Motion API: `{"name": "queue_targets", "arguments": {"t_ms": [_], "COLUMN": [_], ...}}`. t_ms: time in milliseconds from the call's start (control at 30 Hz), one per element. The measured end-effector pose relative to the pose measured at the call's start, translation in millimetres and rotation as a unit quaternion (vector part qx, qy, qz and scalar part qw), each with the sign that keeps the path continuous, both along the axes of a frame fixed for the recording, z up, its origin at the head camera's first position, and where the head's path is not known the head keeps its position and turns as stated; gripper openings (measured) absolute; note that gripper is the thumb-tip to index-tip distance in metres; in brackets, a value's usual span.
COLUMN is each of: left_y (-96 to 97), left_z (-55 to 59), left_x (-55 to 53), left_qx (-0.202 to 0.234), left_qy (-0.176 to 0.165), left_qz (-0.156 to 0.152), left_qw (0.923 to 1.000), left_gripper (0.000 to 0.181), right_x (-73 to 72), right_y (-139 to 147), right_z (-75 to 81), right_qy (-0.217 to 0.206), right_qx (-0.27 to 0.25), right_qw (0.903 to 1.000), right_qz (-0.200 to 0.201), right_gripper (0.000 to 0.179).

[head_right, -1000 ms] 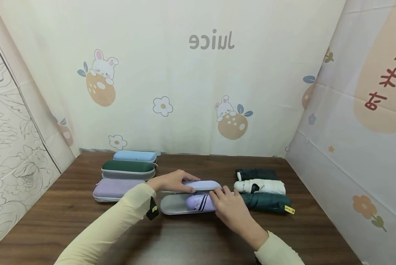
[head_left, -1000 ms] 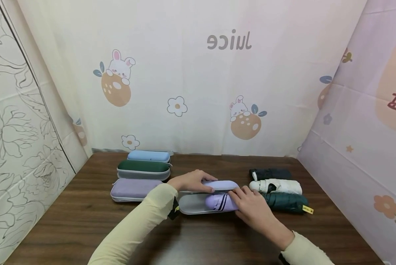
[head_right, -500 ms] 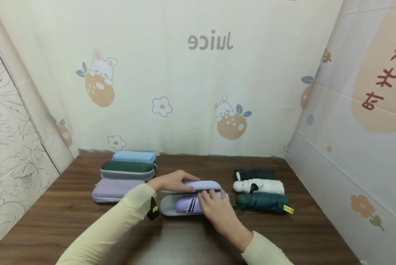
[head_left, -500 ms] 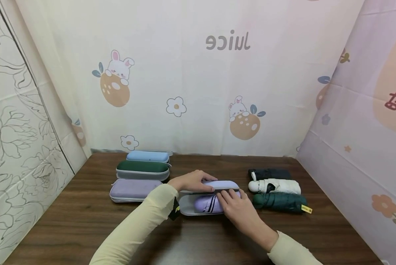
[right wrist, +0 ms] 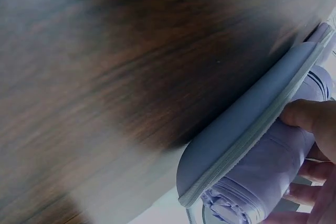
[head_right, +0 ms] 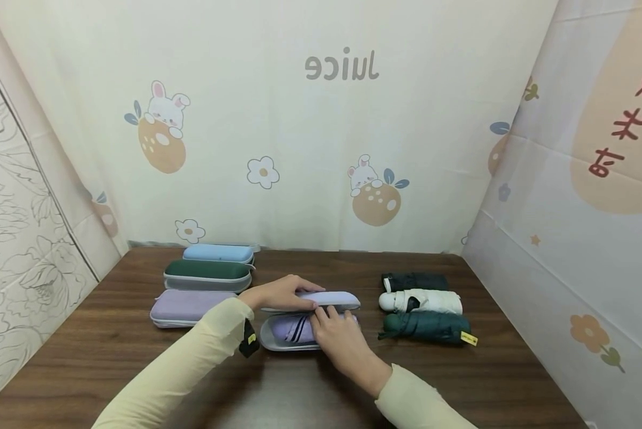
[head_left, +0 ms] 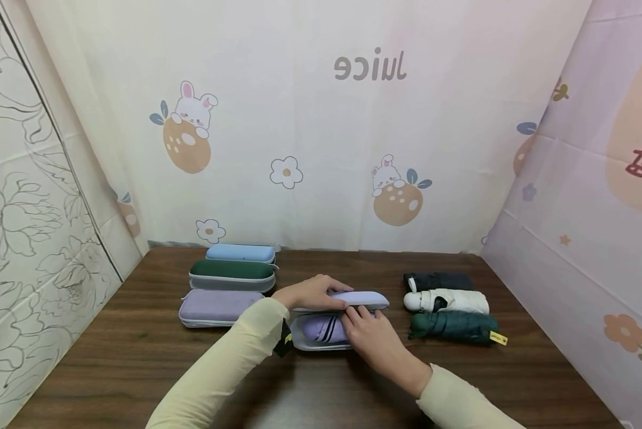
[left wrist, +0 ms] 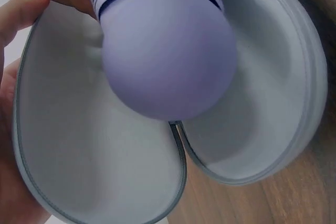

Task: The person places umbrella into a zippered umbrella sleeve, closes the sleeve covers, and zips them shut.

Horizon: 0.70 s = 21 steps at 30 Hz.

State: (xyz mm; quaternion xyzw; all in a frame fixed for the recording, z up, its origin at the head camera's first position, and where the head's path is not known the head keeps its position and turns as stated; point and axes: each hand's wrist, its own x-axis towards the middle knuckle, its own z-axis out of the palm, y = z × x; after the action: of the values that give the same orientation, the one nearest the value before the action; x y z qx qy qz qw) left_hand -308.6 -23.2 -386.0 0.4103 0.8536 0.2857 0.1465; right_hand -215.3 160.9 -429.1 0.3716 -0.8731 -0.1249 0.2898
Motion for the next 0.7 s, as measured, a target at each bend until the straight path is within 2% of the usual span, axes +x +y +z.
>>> {"name": "queue_targets", "arguments": {"t_ms": [100, 233, 400, 500, 700], "left_y": [-0.7, 0.7, 1.6, 0.3, -1.8], "left_z": [0.0, 2.0, 2.7, 0.9, -1.9], "left_x": [0.4, 0.8, -0.3, -1.4, -3.2], "left_qx": [0.004, 0.007, 0.002, 0.004, 0.019], "left_qy": [-0.010, -0.015, -0.016, -0.025, -0.046], "left_qz": [0.007, 0.002, -0.003, -0.001, -0.002], "left_qw": [0.9999, 0.9999, 0.9999, 0.9997, 0.9988], "left_gripper": [0.046, 0.047, 0.049, 0.048, 0.047], "right_x": [-2.2, -5.4, -10.3, -11.9, -10.7], "right_y": [-1, -1, 1, 4, 14], "right_z": [-1.0, -1.1, 1.5, 4.0, 12.7], "right_qy": [-0.006, -0.024, -0.079, -0.141, -0.253], "right_qx": [-0.002, 0.003, 0.001, -0.021, -0.078], "right_qw": [1.0000, 0.9997, 0.9969, 0.9898, 0.9641], "right_qz": [-0.001, 0.004, 0.000, -0.002, 0.015], "right_gripper": [0.022, 0.034, 0.041, 0.045, 0.050]}}
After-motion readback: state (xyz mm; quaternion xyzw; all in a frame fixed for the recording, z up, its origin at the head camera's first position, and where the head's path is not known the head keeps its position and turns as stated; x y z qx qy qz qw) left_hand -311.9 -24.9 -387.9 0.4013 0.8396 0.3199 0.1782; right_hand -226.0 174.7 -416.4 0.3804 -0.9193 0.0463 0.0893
